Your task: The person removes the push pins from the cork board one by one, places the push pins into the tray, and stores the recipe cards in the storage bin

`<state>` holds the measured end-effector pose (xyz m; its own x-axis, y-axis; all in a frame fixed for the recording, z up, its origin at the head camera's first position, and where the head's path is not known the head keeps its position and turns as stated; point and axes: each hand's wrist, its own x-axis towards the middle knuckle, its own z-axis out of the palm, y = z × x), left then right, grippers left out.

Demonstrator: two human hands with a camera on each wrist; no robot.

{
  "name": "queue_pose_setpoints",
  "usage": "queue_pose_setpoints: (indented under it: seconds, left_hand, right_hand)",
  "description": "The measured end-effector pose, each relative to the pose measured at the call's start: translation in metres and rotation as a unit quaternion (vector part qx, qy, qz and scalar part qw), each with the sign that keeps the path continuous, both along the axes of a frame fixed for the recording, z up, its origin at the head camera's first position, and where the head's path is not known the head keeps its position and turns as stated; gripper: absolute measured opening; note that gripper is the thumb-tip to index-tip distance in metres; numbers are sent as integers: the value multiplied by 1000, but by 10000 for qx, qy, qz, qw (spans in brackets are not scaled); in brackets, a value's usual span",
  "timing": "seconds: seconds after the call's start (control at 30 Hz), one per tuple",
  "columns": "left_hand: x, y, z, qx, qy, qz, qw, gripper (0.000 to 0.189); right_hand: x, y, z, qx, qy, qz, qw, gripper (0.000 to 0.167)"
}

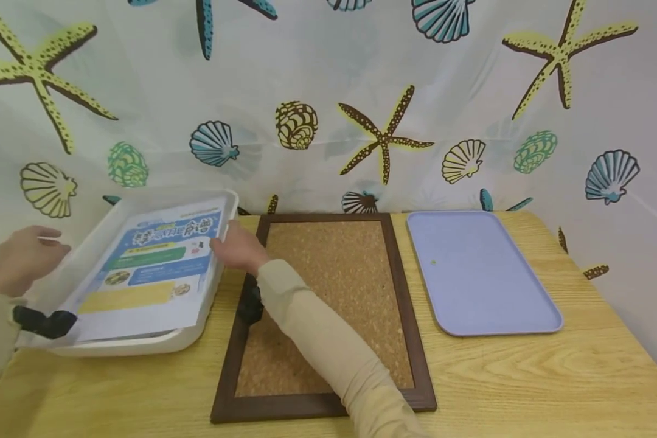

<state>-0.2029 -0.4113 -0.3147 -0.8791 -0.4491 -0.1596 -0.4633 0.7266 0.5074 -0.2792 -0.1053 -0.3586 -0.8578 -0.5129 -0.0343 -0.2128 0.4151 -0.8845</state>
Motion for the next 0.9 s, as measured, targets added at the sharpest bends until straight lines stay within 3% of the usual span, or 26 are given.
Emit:
queue_pose_setpoints:
  seconds: [0.13, 0.37, 0.53, 0.73, 0.9]
  left_hand:
    - [3, -3, -1, -50, 193, -97, 9998, 58]
    - [0, -5, -8, 116, -61, -137, 9998, 63]
    - [-3, -6, -16, 51, 38, -167, 9998, 62]
    - [-2, 8, -10, 104, 49, -205, 9997, 66]
    - [-1, 21, -6, 189, -62, -193, 9996, 67]
  right_hand:
    - [-3, 9, 1, 317, 149, -34, 9994, 51]
    - [-4, 17, -1, 298, -253, -107, 9992, 53]
    - [-4, 20, -4, 466, -91, 21, 9989, 51]
    - [-5, 27, -6, 518, -93, 187, 9984, 49]
    - [-7, 34, -8, 870, 210, 264, 9956, 47]
